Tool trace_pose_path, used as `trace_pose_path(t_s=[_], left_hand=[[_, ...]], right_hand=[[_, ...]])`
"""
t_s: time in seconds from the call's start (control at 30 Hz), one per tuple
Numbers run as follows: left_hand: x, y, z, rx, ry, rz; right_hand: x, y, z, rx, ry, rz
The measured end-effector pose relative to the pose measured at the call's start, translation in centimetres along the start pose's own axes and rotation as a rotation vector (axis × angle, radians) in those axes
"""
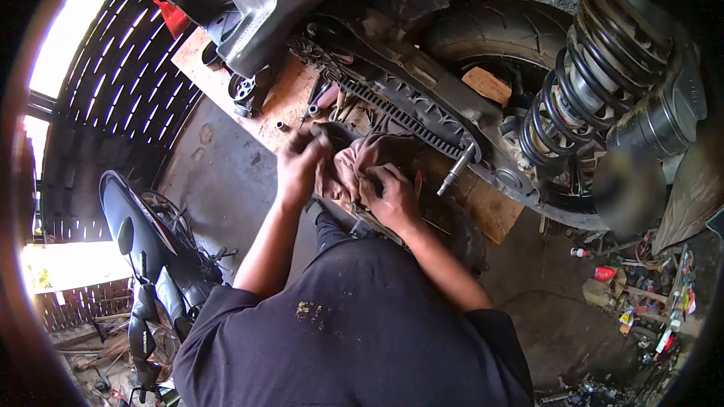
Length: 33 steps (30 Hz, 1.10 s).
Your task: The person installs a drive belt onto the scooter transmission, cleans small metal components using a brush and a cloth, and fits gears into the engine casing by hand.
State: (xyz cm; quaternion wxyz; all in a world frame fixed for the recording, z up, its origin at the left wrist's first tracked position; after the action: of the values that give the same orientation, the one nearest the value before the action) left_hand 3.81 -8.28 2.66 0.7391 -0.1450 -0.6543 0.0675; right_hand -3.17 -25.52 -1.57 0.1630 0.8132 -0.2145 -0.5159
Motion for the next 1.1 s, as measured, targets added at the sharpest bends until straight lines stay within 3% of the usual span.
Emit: trace_pose_path(t_s=[0.13, 0.23, 1.1], left_hand=[[2.5, -0.1, -5.0, 0.272, -0.189, -0.044], [3.3, -1.1, -7.5, 0.263, -0.2, 0.173], [2.1, -1.8, -9.9, 0.359, -0.191, 0.091]], right_hand=[[0.2, -0.2, 1.0, -0.058, 0.019, 0.109], [0.6, -0.4, 1.3, -0.054, 0.027, 0.059], [1.0, -0.3, 1.5, -0.021, -0.01, 0.009]])
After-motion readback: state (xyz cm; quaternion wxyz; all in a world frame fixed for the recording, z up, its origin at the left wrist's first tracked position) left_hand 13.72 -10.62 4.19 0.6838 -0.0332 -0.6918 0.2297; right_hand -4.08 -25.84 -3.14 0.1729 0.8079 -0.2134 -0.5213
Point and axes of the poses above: each hand's wrist, its own z-axis away from the middle knuckle, its own y-axis out of the back of the hand, x = y × z, the point moved 2 cm from there along -z, towards the middle knuckle, and after that the axes turned 8 degrees about y, right-handed, at the moved point
